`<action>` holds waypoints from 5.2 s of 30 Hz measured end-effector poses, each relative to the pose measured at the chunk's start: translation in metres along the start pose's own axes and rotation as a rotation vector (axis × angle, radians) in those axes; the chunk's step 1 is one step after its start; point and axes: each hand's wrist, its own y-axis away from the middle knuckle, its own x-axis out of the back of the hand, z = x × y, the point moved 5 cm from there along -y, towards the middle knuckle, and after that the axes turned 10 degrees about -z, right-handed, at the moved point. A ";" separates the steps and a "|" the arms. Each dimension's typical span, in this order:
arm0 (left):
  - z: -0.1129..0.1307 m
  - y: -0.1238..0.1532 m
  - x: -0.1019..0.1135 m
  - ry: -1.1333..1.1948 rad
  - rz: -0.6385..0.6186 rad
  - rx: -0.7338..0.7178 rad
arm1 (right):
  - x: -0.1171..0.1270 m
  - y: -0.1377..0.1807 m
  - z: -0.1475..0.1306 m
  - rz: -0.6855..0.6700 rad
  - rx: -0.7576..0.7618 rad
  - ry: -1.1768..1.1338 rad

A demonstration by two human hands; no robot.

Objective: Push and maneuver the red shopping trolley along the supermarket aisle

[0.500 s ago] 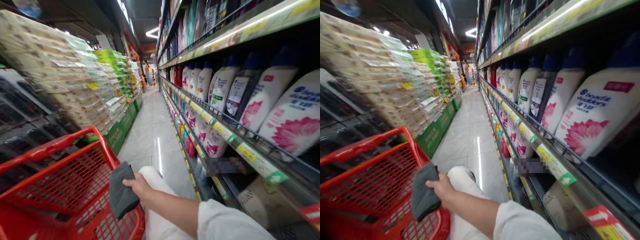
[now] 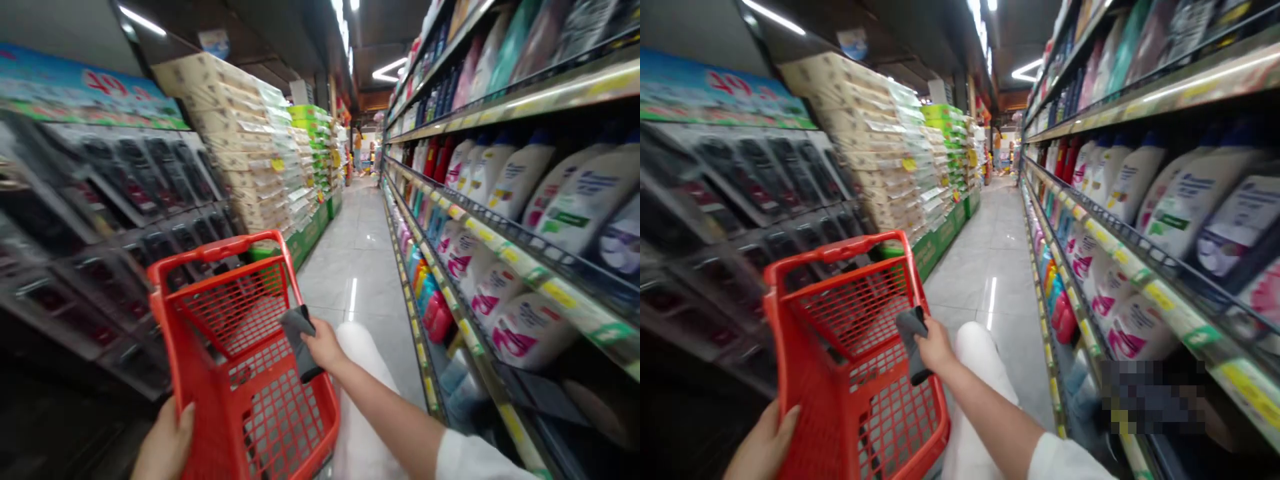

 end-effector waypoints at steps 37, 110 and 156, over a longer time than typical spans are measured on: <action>0.112 -0.079 0.064 -0.270 0.098 0.500 | 0.000 -0.140 -0.020 -0.115 0.204 0.850; 0.113 -0.054 0.044 -0.089 0.015 0.439 | -0.067 -0.139 -0.056 -0.082 0.183 1.325; 0.104 -0.047 0.041 -0.092 0.017 0.436 | -0.116 -0.125 -0.064 -0.112 0.250 1.286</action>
